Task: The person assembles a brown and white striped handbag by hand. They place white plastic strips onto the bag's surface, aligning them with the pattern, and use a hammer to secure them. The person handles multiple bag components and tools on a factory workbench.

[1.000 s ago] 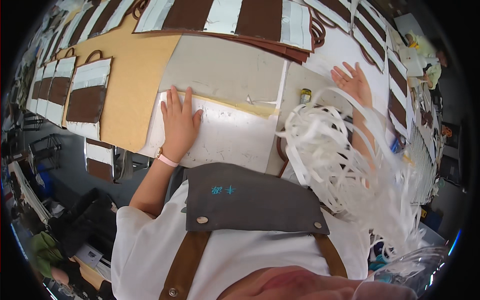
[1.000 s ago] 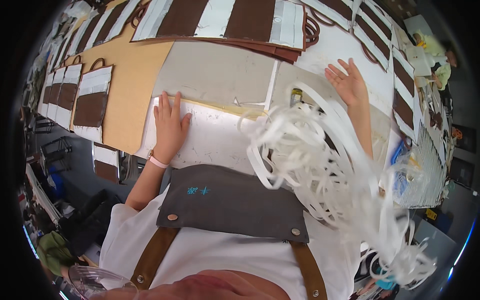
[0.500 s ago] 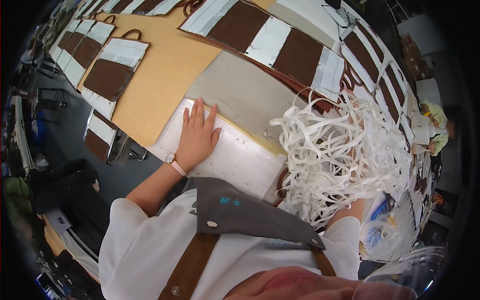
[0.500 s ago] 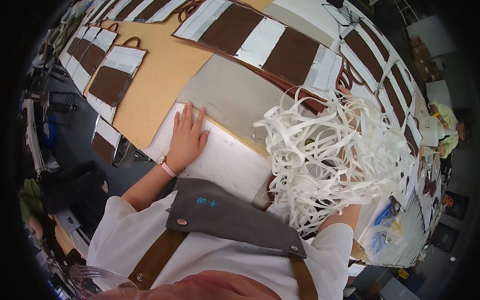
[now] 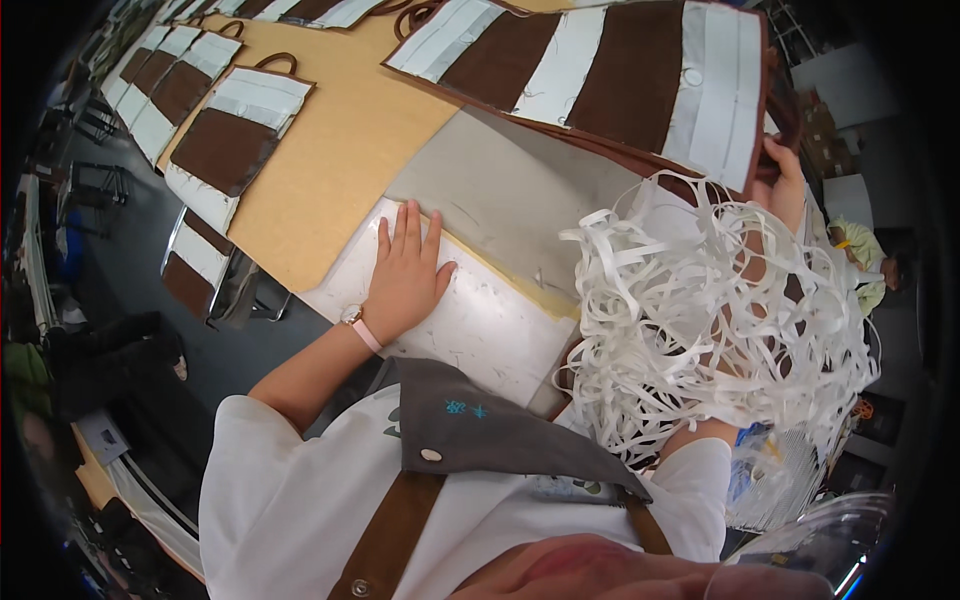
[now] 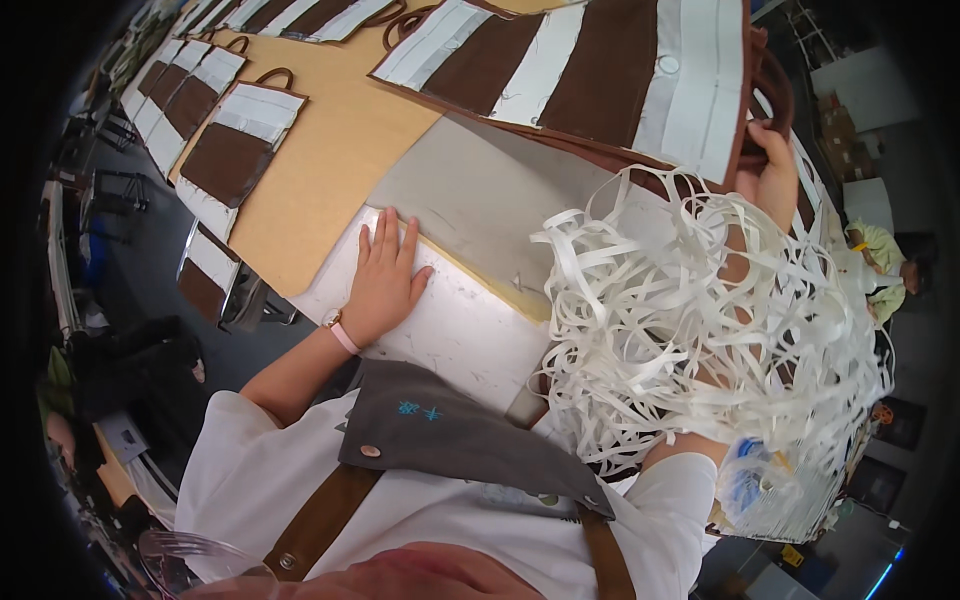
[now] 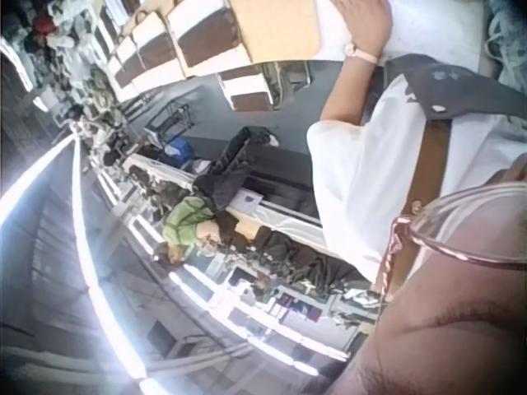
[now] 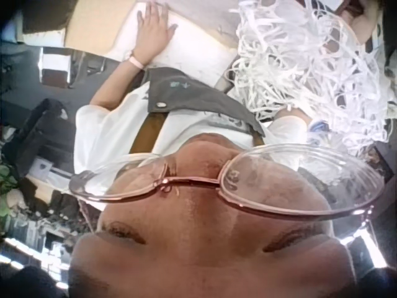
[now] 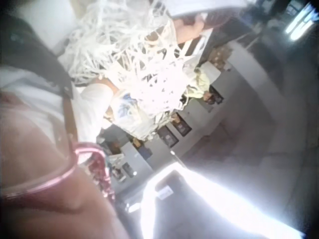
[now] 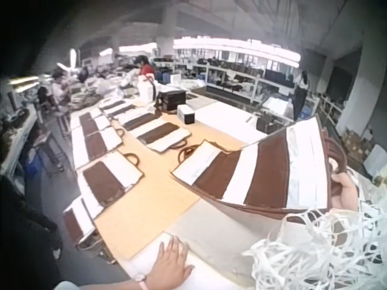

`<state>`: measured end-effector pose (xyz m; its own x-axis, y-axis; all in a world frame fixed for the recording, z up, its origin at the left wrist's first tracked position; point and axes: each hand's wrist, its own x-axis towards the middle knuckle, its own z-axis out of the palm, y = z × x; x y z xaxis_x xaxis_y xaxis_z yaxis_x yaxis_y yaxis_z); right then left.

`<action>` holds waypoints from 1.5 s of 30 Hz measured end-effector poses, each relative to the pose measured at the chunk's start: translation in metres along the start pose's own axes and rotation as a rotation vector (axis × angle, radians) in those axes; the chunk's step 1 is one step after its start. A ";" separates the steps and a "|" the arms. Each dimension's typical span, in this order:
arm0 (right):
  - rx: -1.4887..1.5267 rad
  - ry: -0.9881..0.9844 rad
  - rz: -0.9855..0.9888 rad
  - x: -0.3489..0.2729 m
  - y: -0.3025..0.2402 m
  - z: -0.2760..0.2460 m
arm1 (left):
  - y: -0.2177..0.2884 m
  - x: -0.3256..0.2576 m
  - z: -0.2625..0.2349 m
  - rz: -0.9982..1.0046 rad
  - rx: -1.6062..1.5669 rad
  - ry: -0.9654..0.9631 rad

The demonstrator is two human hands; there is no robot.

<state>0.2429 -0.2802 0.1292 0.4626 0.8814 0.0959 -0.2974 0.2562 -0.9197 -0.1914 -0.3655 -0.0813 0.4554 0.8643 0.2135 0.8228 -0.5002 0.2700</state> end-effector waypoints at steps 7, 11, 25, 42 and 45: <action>0.162 0.006 -0.182 -0.029 -0.063 0.063 | -0.008 0.034 0.006 0.049 0.087 -0.056; 0.086 -0.046 -0.256 -0.043 -0.060 0.075 | 0.007 0.070 0.024 0.140 0.021 0.006; -0.001 -0.360 -0.445 -0.075 -0.048 0.083 | 0.047 0.234 0.019 -0.575 -2.814 0.233; 0.276 0.404 0.575 0.029 0.177 -0.070 | -0.130 0.315 0.044 -0.748 -2.209 0.438; 0.114 0.365 0.557 0.012 0.185 -0.082 | -0.141 0.314 0.061 -0.819 -2.005 0.432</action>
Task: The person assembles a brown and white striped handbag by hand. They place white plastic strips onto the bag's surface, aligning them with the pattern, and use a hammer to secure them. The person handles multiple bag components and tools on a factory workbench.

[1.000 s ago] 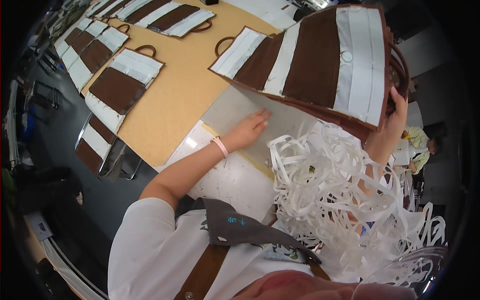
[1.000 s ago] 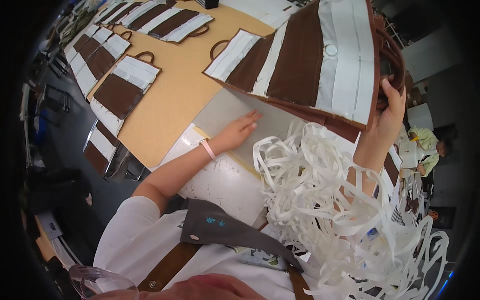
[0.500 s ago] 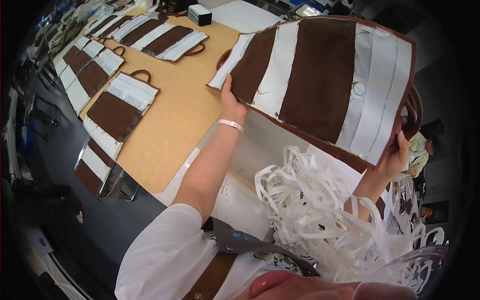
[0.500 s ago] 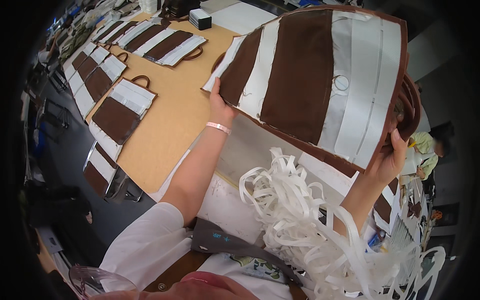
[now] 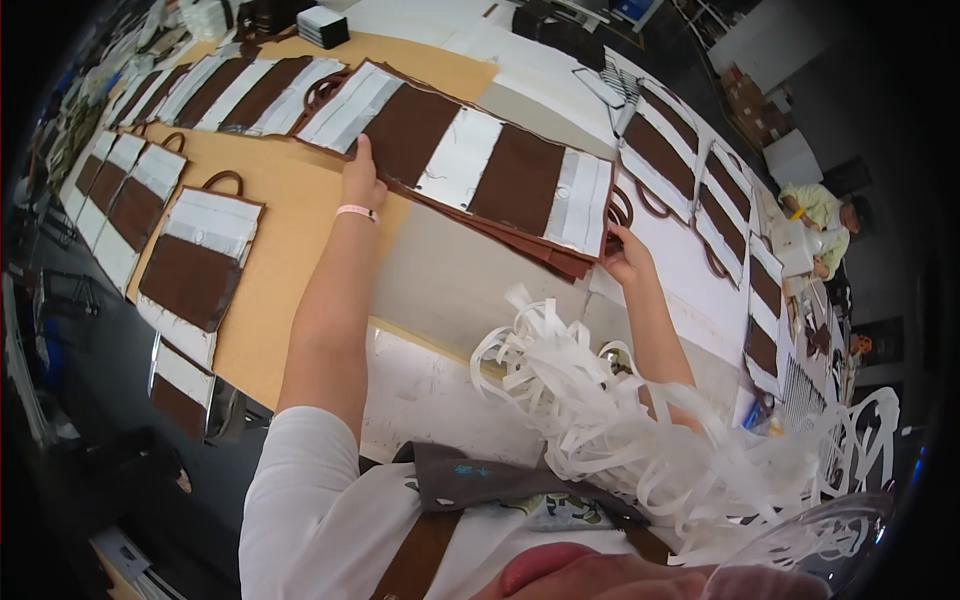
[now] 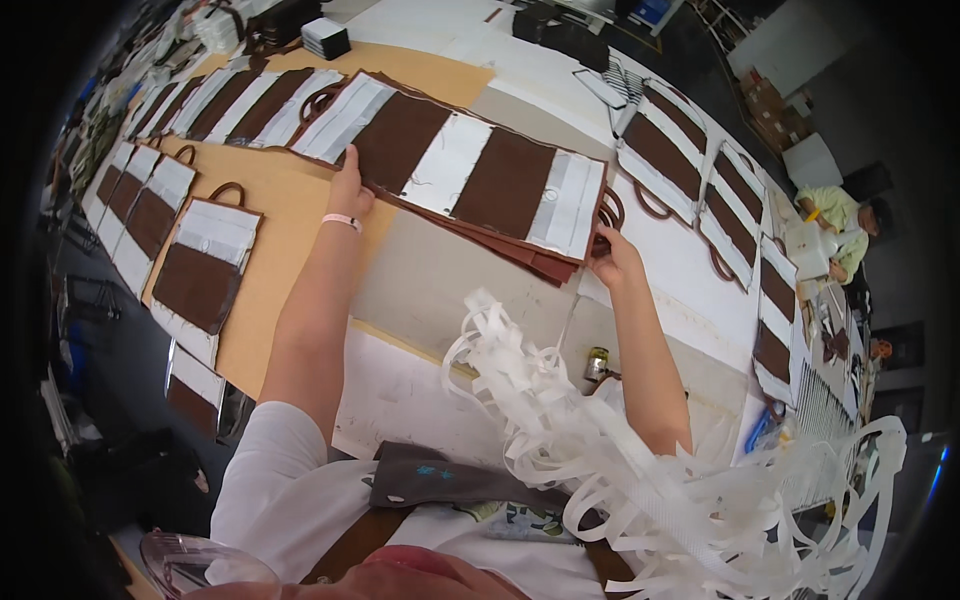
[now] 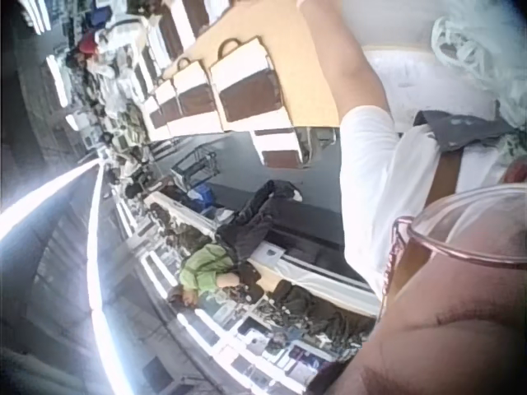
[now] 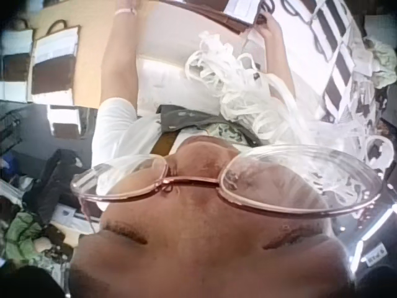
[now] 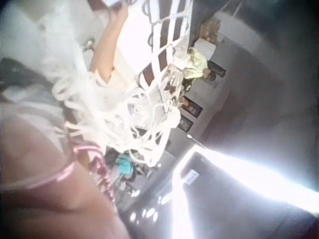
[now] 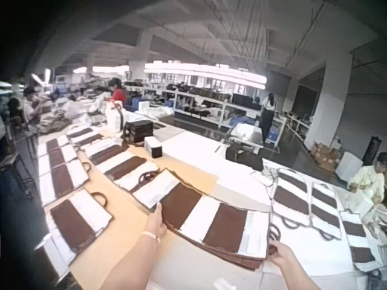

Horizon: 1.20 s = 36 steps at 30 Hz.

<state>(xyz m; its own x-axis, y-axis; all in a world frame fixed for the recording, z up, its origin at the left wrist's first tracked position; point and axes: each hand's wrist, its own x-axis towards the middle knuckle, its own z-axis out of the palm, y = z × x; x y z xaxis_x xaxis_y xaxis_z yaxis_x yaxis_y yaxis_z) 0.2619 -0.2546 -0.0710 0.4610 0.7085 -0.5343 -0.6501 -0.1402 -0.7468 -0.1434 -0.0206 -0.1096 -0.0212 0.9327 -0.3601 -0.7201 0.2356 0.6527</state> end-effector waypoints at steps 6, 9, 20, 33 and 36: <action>-0.435 -0.130 -0.117 -0.115 -0.035 0.010 | 0.017 0.002 -0.024 0.060 0.156 0.049; -0.419 -0.567 -0.145 -0.213 -0.066 -0.041 | 0.005 -0.096 0.011 0.075 0.409 0.093; -0.471 0.074 -0.424 -0.419 0.009 -0.180 | -0.029 -0.358 0.025 0.076 0.663 -1.098; -0.761 0.325 -0.666 -0.363 0.098 -0.195 | 0.035 -0.348 0.172 -0.032 0.285 -1.044; -0.588 0.253 -0.683 -0.354 0.109 -0.173 | 0.058 -0.361 0.187 -0.005 0.315 -1.098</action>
<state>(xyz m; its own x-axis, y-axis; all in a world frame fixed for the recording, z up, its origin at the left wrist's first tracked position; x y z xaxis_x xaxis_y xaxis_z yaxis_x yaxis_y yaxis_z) 0.1324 -0.6404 -0.0311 0.7927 0.6048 0.0758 0.1886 -0.1252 -0.9740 -0.0477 -0.2929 0.1826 0.7106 0.6300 0.3131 -0.5093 0.1536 0.8468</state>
